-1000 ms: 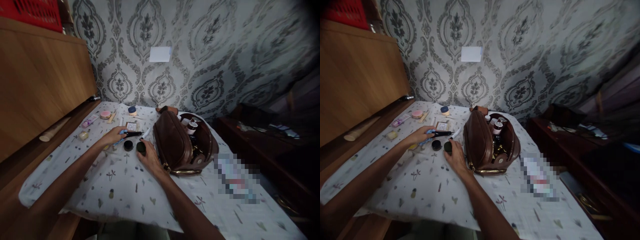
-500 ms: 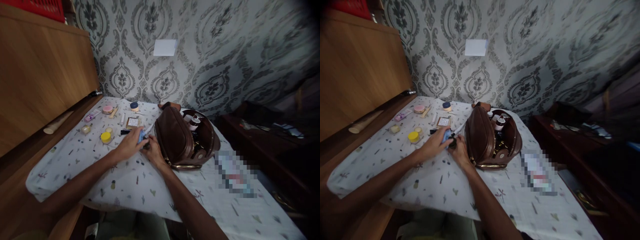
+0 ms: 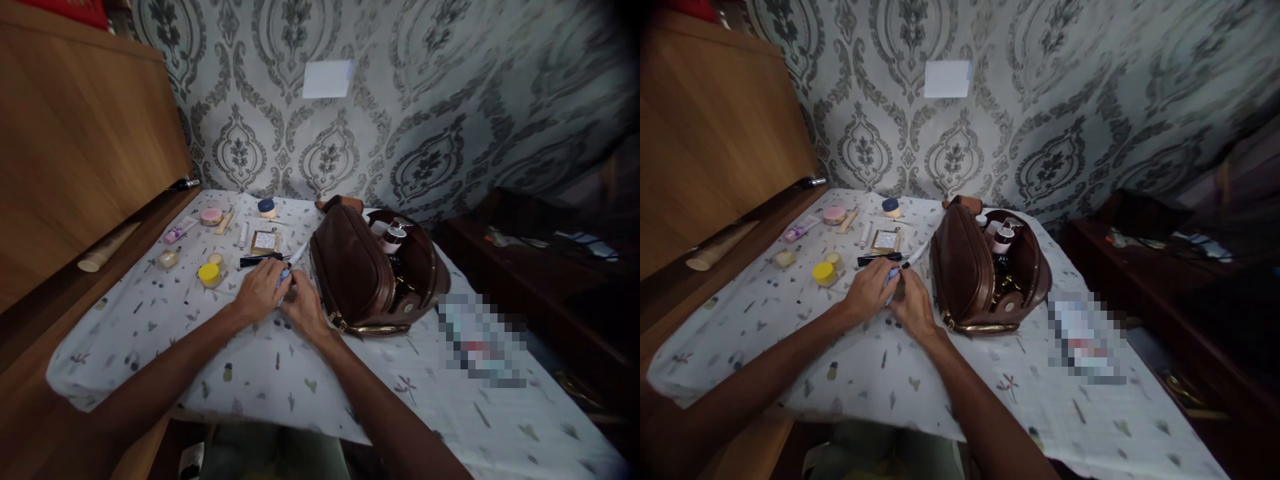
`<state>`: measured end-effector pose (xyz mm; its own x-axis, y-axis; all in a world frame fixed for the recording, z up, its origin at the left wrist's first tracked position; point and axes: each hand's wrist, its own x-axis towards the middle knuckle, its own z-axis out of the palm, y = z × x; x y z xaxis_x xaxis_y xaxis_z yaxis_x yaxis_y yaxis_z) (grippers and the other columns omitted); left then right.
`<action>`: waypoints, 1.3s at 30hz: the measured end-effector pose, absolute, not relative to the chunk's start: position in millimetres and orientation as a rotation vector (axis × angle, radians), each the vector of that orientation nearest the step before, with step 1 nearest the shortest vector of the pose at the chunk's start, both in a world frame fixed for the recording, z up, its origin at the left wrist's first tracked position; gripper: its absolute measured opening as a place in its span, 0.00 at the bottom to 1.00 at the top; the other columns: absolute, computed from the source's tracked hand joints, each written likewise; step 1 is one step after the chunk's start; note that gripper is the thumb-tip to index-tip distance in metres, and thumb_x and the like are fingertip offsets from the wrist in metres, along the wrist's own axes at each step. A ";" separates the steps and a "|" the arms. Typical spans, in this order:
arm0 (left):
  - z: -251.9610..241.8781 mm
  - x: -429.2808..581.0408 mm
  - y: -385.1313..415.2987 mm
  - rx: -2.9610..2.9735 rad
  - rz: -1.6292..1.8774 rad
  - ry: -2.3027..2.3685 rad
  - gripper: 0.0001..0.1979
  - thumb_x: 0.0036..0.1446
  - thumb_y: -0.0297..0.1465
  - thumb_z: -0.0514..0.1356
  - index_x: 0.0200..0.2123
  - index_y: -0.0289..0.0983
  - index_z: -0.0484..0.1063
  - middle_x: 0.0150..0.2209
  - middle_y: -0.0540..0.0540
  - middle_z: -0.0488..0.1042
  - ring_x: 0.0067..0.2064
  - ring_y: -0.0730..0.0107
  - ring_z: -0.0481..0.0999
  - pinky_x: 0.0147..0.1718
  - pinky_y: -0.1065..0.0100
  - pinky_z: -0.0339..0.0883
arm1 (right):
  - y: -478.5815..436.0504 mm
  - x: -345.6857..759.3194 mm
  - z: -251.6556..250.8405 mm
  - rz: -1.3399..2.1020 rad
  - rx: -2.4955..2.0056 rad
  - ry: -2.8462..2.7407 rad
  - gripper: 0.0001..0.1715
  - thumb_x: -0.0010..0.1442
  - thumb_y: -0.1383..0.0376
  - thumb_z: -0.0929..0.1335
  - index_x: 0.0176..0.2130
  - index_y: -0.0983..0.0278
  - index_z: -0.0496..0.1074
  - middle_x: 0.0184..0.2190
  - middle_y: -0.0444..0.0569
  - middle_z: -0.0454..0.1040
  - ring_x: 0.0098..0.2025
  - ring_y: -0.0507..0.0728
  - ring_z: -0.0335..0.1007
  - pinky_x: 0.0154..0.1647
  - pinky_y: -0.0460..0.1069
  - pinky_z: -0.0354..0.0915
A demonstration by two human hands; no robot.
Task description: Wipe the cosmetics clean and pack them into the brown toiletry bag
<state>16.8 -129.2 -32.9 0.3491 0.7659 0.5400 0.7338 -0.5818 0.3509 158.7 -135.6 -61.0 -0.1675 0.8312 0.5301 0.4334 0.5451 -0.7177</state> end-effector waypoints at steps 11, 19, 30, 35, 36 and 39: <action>-18.2 -0.2 -123.3 1.835 1.300 1.269 0.14 0.65 0.43 0.52 0.39 0.38 0.68 0.30 0.51 0.71 0.33 0.67 0.72 0.38 0.68 0.65 | -141.3 154.7 -60.2 0.489 -0.776 -1.884 0.20 0.56 0.64 0.71 0.49 0.61 0.69 0.47 0.54 0.75 0.50 0.63 0.70 0.52 0.58 0.68; -28.0 0.2 -126.4 1.641 1.362 0.998 0.26 0.65 0.51 0.49 0.56 0.40 0.63 0.44 0.45 0.74 0.45 0.66 0.74 0.48 0.66 0.66 | -135.7 143.5 -63.2 1.203 -0.780 -1.234 0.30 0.41 0.59 0.80 0.44 0.60 0.74 0.42 0.48 0.76 0.45 0.59 0.74 0.46 0.53 0.72; -32.0 1.1 -128.8 1.712 1.367 1.058 0.20 0.63 0.47 0.56 0.47 0.37 0.67 0.36 0.49 0.71 0.37 0.69 0.70 0.39 0.70 0.66 | -137.5 144.4 -55.8 1.565 -0.705 -0.960 0.28 0.40 0.57 0.81 0.39 0.60 0.73 0.36 0.44 0.80 0.33 0.53 0.75 0.35 0.48 0.73; -25.3 -1.1 -124.9 1.536 1.425 1.078 0.19 0.62 0.49 0.57 0.38 0.37 0.69 0.28 0.52 0.66 0.28 0.74 0.64 0.26 0.73 0.61 | -140.3 146.8 -51.6 1.685 -0.676 -0.913 0.25 0.40 0.60 0.82 0.37 0.60 0.74 0.33 0.43 0.79 0.32 0.51 0.74 0.32 0.44 0.69; -24.9 -1.4 -123.8 1.502 1.425 1.068 0.19 0.61 0.49 0.58 0.37 0.37 0.68 0.27 0.53 0.65 0.27 0.74 0.63 0.25 0.73 0.60 | -141.2 147.5 -50.1 1.715 -0.669 -0.904 0.24 0.41 0.61 0.82 0.37 0.60 0.74 0.34 0.43 0.79 0.33 0.51 0.75 0.32 0.44 0.69; -26.2 -1.5 -120.8 1.439 1.421 1.078 0.20 0.60 0.50 0.58 0.39 0.38 0.68 0.29 0.52 0.67 0.29 0.74 0.66 0.27 0.73 0.62 | -143.4 148.8 -45.8 1.784 -0.625 -0.877 0.24 0.43 0.61 0.81 0.40 0.59 0.75 0.36 0.43 0.80 0.34 0.52 0.76 0.32 0.44 0.68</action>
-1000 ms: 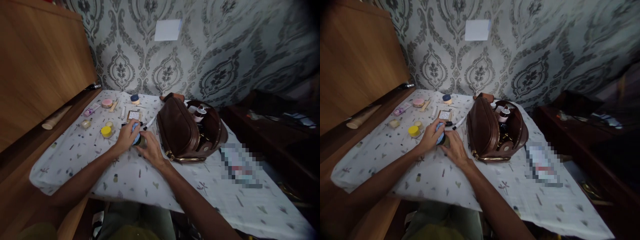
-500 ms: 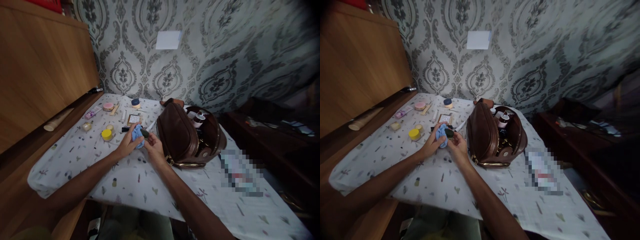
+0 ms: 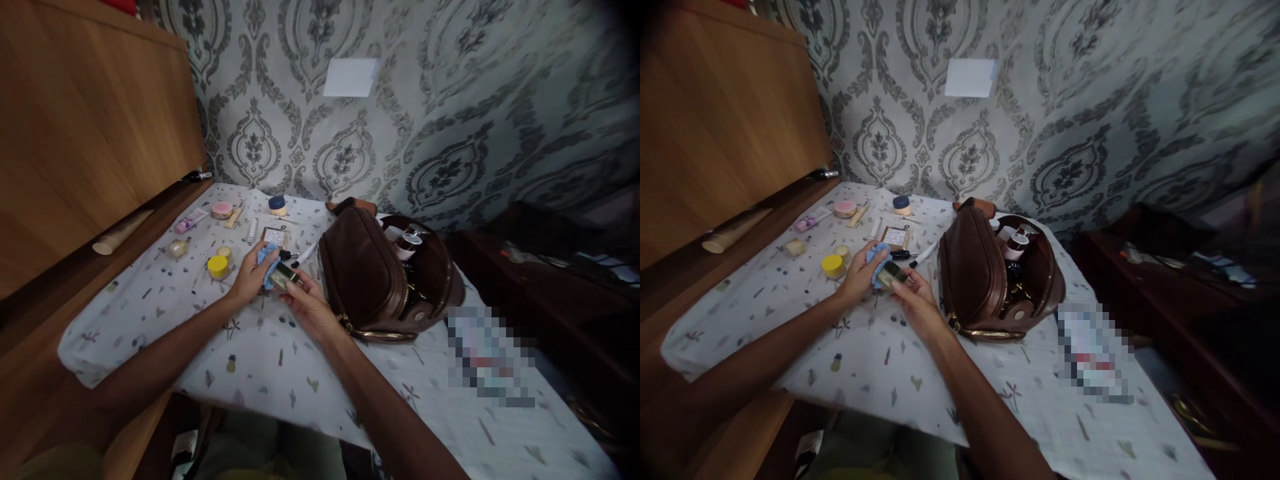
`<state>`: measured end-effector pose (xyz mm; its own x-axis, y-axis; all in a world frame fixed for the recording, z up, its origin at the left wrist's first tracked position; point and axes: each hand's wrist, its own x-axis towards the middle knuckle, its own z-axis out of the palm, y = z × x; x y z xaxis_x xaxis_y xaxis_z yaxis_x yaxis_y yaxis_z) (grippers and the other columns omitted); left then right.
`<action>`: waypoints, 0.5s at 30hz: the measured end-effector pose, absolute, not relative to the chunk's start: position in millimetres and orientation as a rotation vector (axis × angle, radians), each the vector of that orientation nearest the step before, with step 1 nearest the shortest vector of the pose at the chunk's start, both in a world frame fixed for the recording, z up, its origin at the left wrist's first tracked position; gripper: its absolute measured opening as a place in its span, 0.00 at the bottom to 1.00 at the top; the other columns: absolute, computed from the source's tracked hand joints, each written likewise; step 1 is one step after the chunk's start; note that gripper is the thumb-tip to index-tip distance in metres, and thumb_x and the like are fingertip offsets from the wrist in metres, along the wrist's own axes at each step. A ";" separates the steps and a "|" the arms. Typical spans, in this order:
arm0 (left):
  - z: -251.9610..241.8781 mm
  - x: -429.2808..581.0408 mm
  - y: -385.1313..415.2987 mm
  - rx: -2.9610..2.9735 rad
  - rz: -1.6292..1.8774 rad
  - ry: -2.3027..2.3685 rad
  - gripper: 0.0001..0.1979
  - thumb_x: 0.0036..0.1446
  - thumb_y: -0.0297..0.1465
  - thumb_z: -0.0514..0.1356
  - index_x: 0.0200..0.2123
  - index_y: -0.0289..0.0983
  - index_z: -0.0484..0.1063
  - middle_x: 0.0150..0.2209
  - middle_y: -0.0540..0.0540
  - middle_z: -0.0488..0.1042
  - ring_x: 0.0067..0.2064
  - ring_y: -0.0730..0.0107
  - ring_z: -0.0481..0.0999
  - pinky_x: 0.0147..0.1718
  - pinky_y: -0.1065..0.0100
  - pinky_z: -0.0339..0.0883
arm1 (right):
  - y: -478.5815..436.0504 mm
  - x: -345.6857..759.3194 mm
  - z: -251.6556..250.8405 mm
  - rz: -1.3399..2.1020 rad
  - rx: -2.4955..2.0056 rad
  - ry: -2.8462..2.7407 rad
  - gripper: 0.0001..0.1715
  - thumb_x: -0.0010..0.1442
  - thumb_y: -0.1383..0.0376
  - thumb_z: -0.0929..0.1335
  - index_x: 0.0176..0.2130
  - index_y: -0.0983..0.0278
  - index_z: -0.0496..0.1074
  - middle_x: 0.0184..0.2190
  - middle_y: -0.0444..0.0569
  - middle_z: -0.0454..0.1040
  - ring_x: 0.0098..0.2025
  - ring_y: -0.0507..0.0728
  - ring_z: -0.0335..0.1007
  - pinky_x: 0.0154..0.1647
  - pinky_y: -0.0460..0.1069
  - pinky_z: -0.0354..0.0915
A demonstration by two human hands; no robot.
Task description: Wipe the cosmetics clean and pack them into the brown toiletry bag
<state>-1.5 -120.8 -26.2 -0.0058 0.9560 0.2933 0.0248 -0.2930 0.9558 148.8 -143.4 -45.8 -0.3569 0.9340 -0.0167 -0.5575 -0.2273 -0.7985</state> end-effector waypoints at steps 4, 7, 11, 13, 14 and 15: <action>-32.6 -1.6 -119.6 1.454 1.378 1.199 0.23 0.64 0.51 0.52 0.50 0.40 0.64 0.39 0.48 0.71 0.40 0.68 0.72 0.42 0.68 0.68 | -142.2 149.8 -45.3 1.795 -0.588 -0.818 0.24 0.48 0.61 0.79 0.45 0.57 0.76 0.41 0.44 0.81 0.37 0.52 0.76 0.34 0.45 0.69; -38.0 -2.5 -120.1 1.642 1.372 1.150 0.26 0.65 0.51 0.49 0.57 0.40 0.59 0.49 0.42 0.70 0.51 0.62 0.71 0.54 0.60 0.65 | -138.8 150.3 -48.0 1.790 -0.585 -0.723 0.23 0.46 0.62 0.80 0.43 0.58 0.76 0.40 0.43 0.81 0.37 0.51 0.75 0.36 0.45 0.70; -42.1 -2.0 -120.9 2.072 1.385 1.060 0.40 0.52 0.48 0.66 0.62 0.38 0.56 0.60 0.35 0.62 0.63 0.50 0.62 0.63 0.52 0.55 | -137.2 149.6 -47.7 1.761 -0.563 -0.663 0.22 0.46 0.63 0.80 0.41 0.58 0.75 0.39 0.41 0.81 0.38 0.51 0.76 0.40 0.45 0.71; -42.2 -1.4 -121.7 2.185 1.331 1.087 0.42 0.48 0.42 0.70 0.62 0.37 0.57 0.60 0.35 0.63 0.63 0.48 0.63 0.62 0.52 0.58 | -138.3 149.1 -46.1 1.745 -0.575 -0.689 0.21 0.47 0.62 0.80 0.42 0.58 0.75 0.39 0.41 0.81 0.39 0.52 0.76 0.40 0.45 0.71; -41.6 -1.4 -122.2 2.198 1.297 1.112 0.40 0.49 0.40 0.69 0.62 0.37 0.57 0.60 0.35 0.65 0.62 0.49 0.65 0.60 0.52 0.60 | -139.0 148.9 -45.5 1.741 -0.589 -0.708 0.21 0.48 0.61 0.79 0.42 0.58 0.75 0.39 0.41 0.80 0.39 0.52 0.76 0.39 0.45 0.71; -40.4 -1.7 -122.8 2.190 1.268 1.138 0.38 0.49 0.38 0.69 0.61 0.38 0.59 0.58 0.36 0.67 0.60 0.50 0.68 0.58 0.54 0.62 | -139.6 148.9 -45.2 1.739 -0.606 -0.729 0.21 0.48 0.59 0.79 0.42 0.58 0.75 0.39 0.41 0.80 0.38 0.52 0.76 0.38 0.45 0.71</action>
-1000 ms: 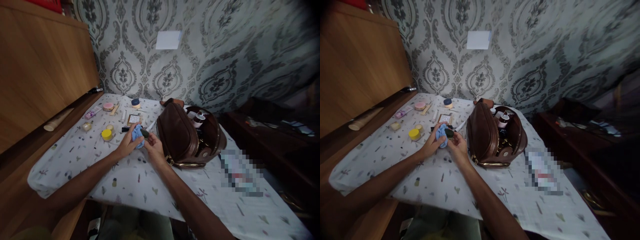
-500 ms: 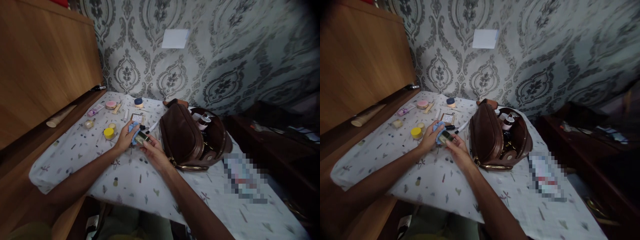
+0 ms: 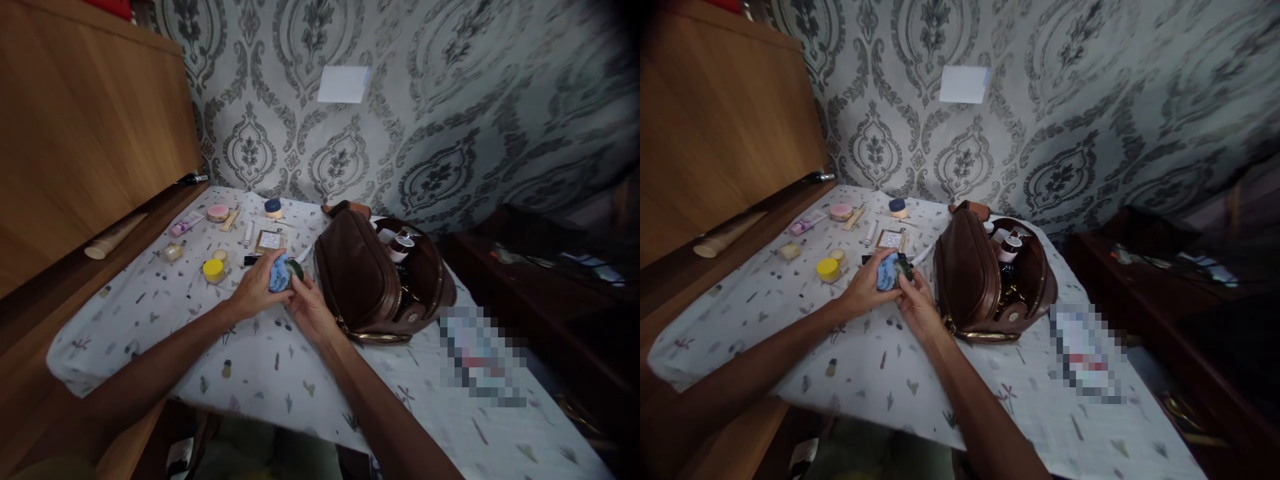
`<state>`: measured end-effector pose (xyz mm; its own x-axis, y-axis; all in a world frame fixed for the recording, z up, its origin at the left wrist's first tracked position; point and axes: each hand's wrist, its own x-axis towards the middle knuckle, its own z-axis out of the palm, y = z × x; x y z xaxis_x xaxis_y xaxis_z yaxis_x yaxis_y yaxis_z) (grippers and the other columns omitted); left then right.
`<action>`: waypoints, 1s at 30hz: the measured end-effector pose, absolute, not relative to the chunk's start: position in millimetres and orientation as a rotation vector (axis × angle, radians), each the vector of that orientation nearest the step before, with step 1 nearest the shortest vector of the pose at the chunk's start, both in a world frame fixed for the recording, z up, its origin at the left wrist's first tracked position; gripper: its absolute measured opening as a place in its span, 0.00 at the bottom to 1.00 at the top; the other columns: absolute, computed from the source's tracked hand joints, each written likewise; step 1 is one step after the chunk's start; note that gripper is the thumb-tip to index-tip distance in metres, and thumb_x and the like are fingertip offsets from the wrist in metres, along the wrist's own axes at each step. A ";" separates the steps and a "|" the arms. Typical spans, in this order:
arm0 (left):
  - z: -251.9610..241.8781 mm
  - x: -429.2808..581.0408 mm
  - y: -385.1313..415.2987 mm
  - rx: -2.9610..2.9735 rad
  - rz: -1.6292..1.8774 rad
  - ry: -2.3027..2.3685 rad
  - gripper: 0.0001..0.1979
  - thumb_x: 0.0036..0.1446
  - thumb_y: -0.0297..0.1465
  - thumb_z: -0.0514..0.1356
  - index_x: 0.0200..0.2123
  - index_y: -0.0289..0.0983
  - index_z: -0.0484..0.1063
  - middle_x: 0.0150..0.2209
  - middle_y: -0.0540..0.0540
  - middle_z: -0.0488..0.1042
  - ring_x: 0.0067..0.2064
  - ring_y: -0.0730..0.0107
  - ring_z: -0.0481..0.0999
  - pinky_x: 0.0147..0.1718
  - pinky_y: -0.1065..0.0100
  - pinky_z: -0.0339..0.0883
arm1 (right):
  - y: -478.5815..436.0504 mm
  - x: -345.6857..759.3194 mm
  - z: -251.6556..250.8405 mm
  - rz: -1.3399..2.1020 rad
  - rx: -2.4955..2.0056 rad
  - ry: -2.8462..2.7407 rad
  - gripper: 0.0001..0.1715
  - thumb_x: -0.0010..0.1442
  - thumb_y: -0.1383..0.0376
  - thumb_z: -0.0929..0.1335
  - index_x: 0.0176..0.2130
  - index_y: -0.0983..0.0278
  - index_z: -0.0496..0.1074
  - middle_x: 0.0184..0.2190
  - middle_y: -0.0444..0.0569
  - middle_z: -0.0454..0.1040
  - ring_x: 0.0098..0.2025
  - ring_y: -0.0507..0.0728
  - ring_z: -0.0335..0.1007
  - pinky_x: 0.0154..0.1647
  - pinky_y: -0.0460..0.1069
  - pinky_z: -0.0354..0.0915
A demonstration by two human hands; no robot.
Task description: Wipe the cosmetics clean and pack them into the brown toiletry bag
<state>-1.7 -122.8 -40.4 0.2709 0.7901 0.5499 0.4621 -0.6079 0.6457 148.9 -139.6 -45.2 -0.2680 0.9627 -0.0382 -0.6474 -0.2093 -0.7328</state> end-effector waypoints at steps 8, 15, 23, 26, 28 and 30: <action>-22.4 -10.4 -124.3 2.083 1.173 1.092 0.28 0.50 0.38 0.66 0.54 0.39 0.64 0.48 0.44 0.75 0.47 0.60 0.76 0.47 0.63 0.68 | -137.0 154.9 -45.5 1.687 -0.731 -0.819 0.22 0.48 0.51 0.77 0.38 0.59 0.74 0.32 0.43 0.77 0.29 0.52 0.71 0.25 0.44 0.65; -23.3 -12.1 -121.0 2.086 1.150 0.997 0.29 0.51 0.41 0.67 0.54 0.39 0.64 0.49 0.43 0.75 0.51 0.57 0.75 0.51 0.60 0.67 | -136.5 157.2 -39.8 1.673 -0.672 -0.789 0.22 0.47 0.56 0.79 0.41 0.59 0.77 0.35 0.43 0.78 0.30 0.50 0.70 0.29 0.45 0.66; -22.4 -13.1 -120.3 1.983 1.125 0.998 0.31 0.52 0.41 0.67 0.56 0.38 0.63 0.50 0.43 0.75 0.51 0.57 0.75 0.51 0.61 0.67 | -135.0 157.8 -40.5 1.575 -0.680 -0.827 0.25 0.44 0.55 0.80 0.41 0.58 0.76 0.37 0.45 0.78 0.35 0.53 0.73 0.37 0.48 0.72; -24.2 -13.3 -119.4 1.939 1.119 1.040 0.32 0.52 0.41 0.67 0.57 0.38 0.63 0.49 0.43 0.75 0.49 0.58 0.75 0.49 0.61 0.68 | -135.0 158.2 -40.1 1.529 -0.686 -0.852 0.26 0.44 0.56 0.80 0.42 0.57 0.75 0.37 0.44 0.77 0.36 0.53 0.73 0.38 0.48 0.72; -25.8 -13.6 -118.6 1.926 1.127 1.047 0.29 0.54 0.42 0.66 0.56 0.38 0.63 0.48 0.43 0.75 0.49 0.58 0.75 0.50 0.61 0.68 | -134.6 158.2 -40.1 1.481 -0.687 -0.884 0.26 0.44 0.56 0.80 0.42 0.56 0.73 0.38 0.43 0.76 0.37 0.52 0.73 0.40 0.48 0.72; -27.2 -13.8 -117.9 1.933 1.146 1.043 0.25 0.56 0.41 0.63 0.54 0.38 0.65 0.48 0.43 0.75 0.49 0.59 0.75 0.50 0.61 0.67 | -133.7 157.7 -41.1 1.430 -0.691 -0.899 0.28 0.44 0.58 0.80 0.43 0.56 0.71 0.38 0.42 0.75 0.38 0.52 0.73 0.43 0.48 0.71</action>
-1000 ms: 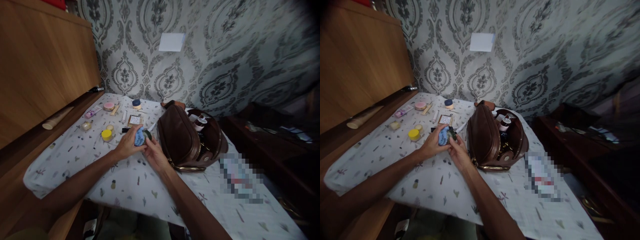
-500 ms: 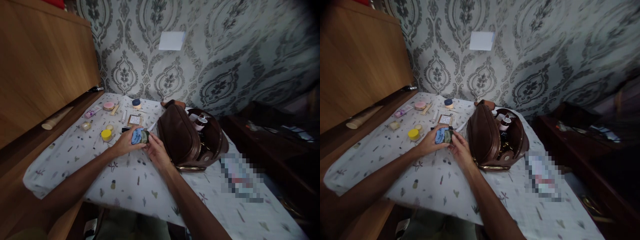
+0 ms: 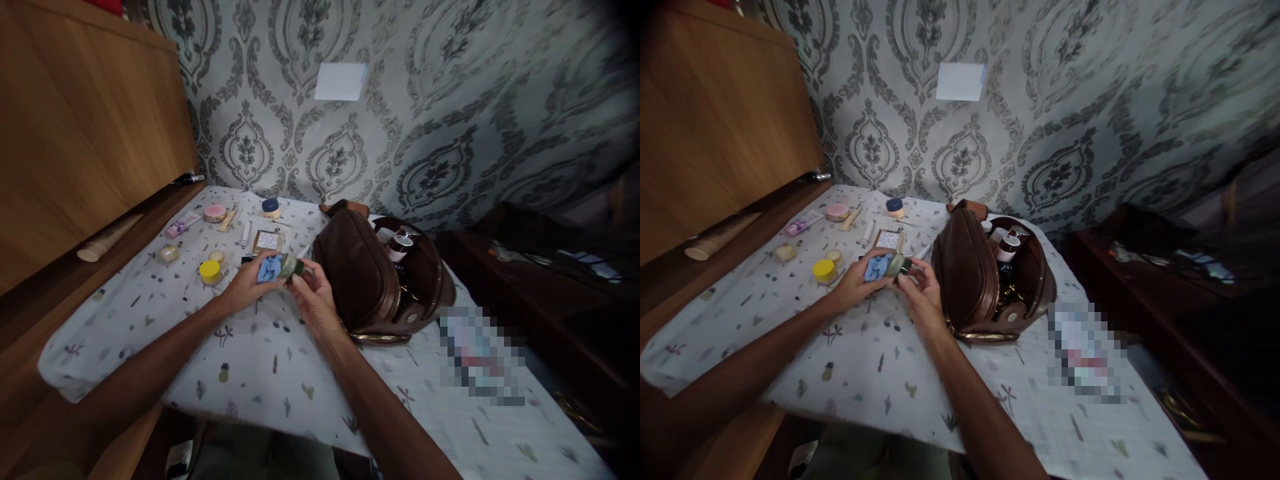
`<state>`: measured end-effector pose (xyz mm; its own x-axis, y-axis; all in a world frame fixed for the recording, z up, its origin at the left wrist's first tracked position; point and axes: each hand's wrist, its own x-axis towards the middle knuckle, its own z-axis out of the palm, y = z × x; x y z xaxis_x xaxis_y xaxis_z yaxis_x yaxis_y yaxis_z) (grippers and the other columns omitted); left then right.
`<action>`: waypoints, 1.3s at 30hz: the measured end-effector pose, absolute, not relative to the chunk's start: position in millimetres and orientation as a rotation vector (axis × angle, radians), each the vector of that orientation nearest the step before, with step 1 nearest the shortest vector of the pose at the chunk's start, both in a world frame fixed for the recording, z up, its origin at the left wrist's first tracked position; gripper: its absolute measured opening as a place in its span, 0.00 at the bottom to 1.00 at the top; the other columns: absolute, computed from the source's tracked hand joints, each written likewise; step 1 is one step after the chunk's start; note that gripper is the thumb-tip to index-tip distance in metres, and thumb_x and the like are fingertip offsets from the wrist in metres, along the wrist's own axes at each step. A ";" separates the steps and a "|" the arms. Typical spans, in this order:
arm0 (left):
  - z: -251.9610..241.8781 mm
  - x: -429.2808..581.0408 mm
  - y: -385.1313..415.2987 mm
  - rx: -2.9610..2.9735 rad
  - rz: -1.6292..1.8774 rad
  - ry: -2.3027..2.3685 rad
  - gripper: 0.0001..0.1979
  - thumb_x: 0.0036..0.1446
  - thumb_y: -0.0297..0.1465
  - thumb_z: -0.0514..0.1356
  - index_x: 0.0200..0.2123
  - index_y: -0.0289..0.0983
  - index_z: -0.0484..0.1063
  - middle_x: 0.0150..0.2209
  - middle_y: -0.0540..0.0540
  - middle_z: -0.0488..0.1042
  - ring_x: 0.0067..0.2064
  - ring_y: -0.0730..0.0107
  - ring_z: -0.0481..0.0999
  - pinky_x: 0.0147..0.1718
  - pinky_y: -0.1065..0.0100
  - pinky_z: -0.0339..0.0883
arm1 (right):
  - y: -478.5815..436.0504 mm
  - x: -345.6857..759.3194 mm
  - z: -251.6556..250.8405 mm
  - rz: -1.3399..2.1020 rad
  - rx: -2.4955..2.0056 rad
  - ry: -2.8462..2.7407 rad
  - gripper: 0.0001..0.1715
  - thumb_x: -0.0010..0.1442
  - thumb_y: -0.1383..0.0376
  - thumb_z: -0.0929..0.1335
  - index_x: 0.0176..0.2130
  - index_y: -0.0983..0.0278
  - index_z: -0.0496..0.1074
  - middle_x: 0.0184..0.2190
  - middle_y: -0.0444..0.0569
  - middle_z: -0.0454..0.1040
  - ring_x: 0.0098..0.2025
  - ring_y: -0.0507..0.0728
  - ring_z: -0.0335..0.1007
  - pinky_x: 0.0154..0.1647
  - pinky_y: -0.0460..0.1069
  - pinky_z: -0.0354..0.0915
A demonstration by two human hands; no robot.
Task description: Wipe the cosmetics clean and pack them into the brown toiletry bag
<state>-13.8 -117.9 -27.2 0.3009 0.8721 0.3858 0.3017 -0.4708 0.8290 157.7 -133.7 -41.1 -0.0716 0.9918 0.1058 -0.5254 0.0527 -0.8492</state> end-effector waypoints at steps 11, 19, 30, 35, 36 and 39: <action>-26.8 -9.7 -125.2 2.060 1.059 1.020 0.38 0.56 0.44 0.64 0.64 0.36 0.55 0.59 0.36 0.68 0.57 0.50 0.70 0.57 0.55 0.64 | -133.0 156.0 -43.8 1.094 -0.803 -0.973 0.30 0.44 0.62 0.79 0.43 0.57 0.65 0.36 0.41 0.69 0.38 0.52 0.70 0.45 0.49 0.69; -32.6 -8.4 -122.6 1.976 1.202 0.955 0.31 0.63 0.48 0.55 0.62 0.38 0.62 0.60 0.37 0.68 0.60 0.51 0.67 0.60 0.56 0.59 | -144.4 148.4 -49.0 0.883 -0.855 -1.219 0.27 0.46 0.64 0.77 0.44 0.58 0.68 0.43 0.47 0.71 0.41 0.56 0.70 0.38 0.49 0.70; -27.0 -11.5 -121.8 1.945 1.158 1.069 0.23 0.60 0.52 0.55 0.40 0.37 0.70 0.30 0.50 0.73 0.34 0.66 0.72 0.35 0.68 0.65 | -150.8 149.2 -38.6 1.176 -0.813 -1.148 0.23 0.49 0.56 0.77 0.41 0.58 0.68 0.35 0.44 0.75 0.33 0.54 0.72 0.29 0.47 0.66; -29.6 -11.9 -121.7 1.894 1.165 1.051 0.24 0.54 0.54 0.61 0.35 0.37 0.67 0.25 0.53 0.67 0.28 0.71 0.66 0.29 0.70 0.61 | -146.1 151.1 -38.1 1.461 -0.727 -0.959 0.21 0.52 0.49 0.74 0.37 0.59 0.69 0.25 0.41 0.73 0.22 0.52 0.69 0.21 0.47 0.61; -28.4 -12.3 -121.9 1.880 1.172 1.036 0.24 0.54 0.54 0.61 0.34 0.37 0.67 0.25 0.53 0.67 0.27 0.72 0.65 0.28 0.71 0.61 | -144.4 151.7 -37.9 1.507 -0.713 -0.907 0.22 0.52 0.47 0.74 0.35 0.60 0.69 0.25 0.42 0.73 0.21 0.52 0.68 0.21 0.46 0.60; -22.3 -16.5 -120.4 1.736 1.270 1.064 0.23 0.59 0.53 0.57 0.33 0.38 0.67 0.23 0.54 0.65 0.23 0.75 0.63 0.22 0.73 0.59 | -139.3 155.1 -36.4 1.573 -0.706 -0.779 0.25 0.49 0.45 0.73 0.33 0.63 0.70 0.26 0.44 0.75 0.21 0.50 0.67 0.20 0.46 0.60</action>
